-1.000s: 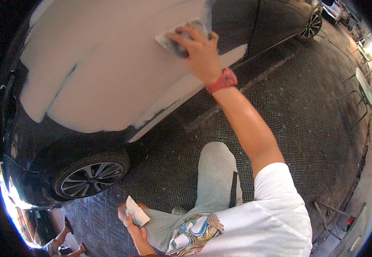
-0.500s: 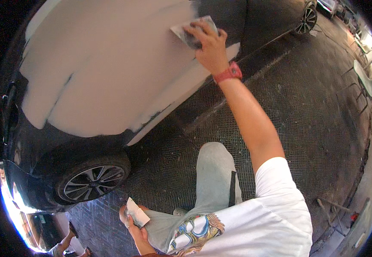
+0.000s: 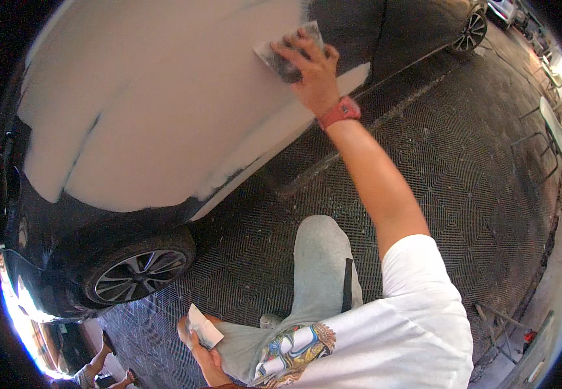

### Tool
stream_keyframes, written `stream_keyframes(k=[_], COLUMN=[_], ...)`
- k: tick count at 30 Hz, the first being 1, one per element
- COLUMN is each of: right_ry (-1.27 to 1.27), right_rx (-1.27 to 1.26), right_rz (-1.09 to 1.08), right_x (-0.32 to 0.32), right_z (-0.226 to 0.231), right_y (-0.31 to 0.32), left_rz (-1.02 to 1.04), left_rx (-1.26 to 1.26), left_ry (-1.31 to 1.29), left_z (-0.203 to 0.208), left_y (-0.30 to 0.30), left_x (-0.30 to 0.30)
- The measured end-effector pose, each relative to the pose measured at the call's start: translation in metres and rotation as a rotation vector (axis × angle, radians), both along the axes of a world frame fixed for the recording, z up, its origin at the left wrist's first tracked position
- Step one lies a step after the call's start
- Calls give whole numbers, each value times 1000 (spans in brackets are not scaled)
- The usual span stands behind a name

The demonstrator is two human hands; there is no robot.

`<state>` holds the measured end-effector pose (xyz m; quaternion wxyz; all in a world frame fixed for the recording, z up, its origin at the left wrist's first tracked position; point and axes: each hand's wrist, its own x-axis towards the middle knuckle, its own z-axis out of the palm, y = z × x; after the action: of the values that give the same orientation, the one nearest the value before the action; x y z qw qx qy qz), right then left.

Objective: The person sands a white primer patch on the side of a black car using a sanding block. They repeatedly rub the surface, occasionally pause to feel the texture, and later walk to a nearby table to swap sanding blocks before returning to the car.

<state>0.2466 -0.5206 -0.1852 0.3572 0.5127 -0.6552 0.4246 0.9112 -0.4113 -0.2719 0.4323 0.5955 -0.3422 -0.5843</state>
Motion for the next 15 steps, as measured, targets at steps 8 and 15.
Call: stream_keyframes(k=[8, 15], right_ry=[-85, -44], right_rx=[82, -71], right_rz=[14, 5], right_x=[16, -8], right_z=[-48, 83], right_y=[19, 27], left_rz=[-41, -21], left_rx=[-102, -34], left_ry=[-62, 8], left_z=[12, -5], left_y=[-5, -4], left_x=[-27, -9])
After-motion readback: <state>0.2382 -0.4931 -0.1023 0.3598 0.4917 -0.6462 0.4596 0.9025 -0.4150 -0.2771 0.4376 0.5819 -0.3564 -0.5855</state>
